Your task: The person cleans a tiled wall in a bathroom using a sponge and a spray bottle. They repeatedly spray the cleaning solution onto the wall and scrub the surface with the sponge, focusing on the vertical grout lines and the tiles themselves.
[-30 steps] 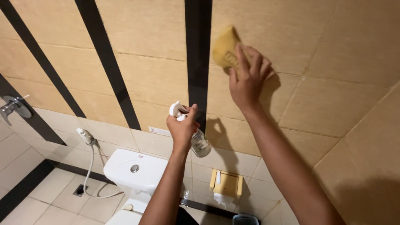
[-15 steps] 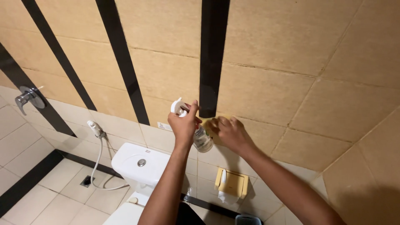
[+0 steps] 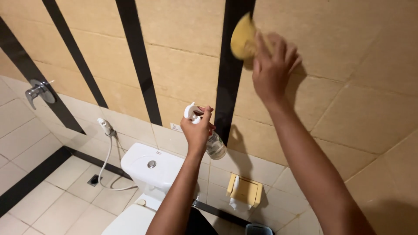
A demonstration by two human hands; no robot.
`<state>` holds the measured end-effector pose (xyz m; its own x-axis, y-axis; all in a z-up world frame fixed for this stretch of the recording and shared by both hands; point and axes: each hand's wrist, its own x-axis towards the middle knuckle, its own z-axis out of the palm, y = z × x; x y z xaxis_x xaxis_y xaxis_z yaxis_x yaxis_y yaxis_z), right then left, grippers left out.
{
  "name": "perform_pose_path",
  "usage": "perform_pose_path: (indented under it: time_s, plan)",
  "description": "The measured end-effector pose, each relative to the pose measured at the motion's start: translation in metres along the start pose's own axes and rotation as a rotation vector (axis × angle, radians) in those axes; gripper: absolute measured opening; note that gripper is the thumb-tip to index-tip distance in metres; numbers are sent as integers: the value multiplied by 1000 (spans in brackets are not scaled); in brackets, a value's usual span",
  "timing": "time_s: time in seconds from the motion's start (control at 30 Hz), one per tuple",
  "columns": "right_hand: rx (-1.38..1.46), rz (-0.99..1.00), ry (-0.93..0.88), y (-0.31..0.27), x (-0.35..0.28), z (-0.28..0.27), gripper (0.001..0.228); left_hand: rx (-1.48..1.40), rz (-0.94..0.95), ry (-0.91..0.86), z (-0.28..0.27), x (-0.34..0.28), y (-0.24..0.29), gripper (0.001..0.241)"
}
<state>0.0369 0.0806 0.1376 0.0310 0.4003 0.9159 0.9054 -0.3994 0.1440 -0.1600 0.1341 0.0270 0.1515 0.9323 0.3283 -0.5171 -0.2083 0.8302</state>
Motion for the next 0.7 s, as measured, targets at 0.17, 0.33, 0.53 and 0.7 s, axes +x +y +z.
perform_pose_path:
  time_s: [0.17,0.33,0.53,0.7]
  plan:
    - [31,-32,75,-13,-4,17,62,25,-30,9,-9,-1,-1,17]
    - [-30,-193,-259,-35,-91,17,49,21,-70,7,-15,-5,-18,17]
    - [43,-444,-544,-21,-241,77,41,46,-96,3,-28,-25,-35,17]
    - [54,-353,-549,-17,-240,48,44,144,-177,26,-28,-38,-49,23]
